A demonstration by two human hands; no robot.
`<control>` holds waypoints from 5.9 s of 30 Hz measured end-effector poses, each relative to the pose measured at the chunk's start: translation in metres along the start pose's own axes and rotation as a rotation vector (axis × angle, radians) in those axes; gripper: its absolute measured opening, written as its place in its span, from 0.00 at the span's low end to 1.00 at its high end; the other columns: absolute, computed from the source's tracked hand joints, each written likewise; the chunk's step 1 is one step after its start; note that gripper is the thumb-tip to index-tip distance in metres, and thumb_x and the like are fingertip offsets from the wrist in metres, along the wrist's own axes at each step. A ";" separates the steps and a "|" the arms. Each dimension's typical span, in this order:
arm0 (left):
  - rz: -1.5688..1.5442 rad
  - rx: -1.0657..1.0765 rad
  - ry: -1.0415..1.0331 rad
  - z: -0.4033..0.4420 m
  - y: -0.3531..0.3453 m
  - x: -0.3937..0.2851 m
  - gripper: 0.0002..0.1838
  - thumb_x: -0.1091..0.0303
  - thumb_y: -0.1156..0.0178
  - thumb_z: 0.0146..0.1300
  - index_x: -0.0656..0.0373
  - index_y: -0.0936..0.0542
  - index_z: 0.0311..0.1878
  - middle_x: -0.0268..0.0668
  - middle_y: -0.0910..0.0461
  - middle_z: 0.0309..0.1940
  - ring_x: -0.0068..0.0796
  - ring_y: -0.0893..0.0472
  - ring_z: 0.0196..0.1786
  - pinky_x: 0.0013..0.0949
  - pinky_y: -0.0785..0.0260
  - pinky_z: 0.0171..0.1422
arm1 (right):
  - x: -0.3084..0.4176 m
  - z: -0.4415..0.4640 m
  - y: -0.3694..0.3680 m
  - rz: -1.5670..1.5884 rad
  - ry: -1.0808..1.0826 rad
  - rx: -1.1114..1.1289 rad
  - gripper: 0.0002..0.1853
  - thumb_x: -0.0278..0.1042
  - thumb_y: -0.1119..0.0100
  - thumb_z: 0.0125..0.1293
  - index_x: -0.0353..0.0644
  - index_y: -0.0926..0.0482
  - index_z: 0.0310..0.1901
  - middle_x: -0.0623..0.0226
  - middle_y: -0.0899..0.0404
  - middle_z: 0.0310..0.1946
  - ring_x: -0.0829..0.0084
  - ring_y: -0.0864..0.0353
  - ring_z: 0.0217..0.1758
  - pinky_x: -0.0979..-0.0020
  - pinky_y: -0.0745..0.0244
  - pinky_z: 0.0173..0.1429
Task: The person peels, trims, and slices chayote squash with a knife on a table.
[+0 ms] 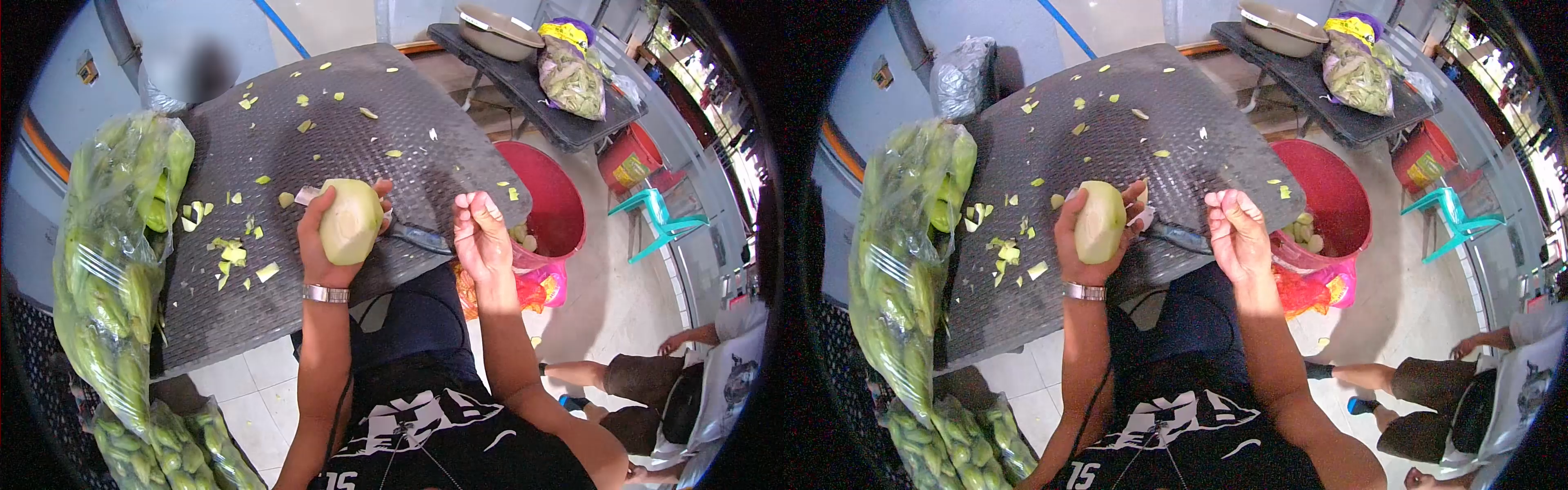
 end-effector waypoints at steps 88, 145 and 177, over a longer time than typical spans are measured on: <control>0.331 -0.253 -0.136 0.036 0.051 -0.130 0.31 0.48 0.40 0.69 0.65 0.30 0.62 0.64 0.20 0.58 0.50 0.13 0.45 0.44 0.15 0.45 | -0.006 0.039 -0.069 0.049 -0.117 0.327 0.42 0.17 0.49 0.65 0.27 0.52 0.80 0.29 0.50 0.80 0.38 0.48 0.84 0.48 0.45 0.85; 1.594 0.067 -0.689 -0.024 -0.071 -0.011 0.10 0.75 0.27 0.58 0.59 0.18 0.42 0.37 0.23 0.44 0.31 0.20 0.44 0.32 0.25 0.45 | -0.050 0.018 -0.124 0.383 -0.257 0.347 0.55 0.82 0.62 0.70 0.48 0.57 0.85 0.43 0.61 0.85 0.53 0.63 0.89 0.54 0.59 0.87; 1.556 0.277 -0.222 -0.065 -0.048 -0.024 0.29 0.43 0.43 0.75 0.54 0.19 0.66 0.55 0.25 0.70 0.65 0.26 0.70 0.62 0.32 0.72 | -0.023 0.025 -0.074 -0.716 -0.016 0.198 0.33 0.55 0.50 0.79 0.37 0.31 0.74 0.51 0.31 0.74 0.57 0.32 0.77 0.59 0.39 0.77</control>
Point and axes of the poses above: each hand's wrist, its own z-axis towards the middle knuckle, its own y-axis out of the back of the hand, x = y × z, the point moved 6 cm from there along z, towards the middle knuckle
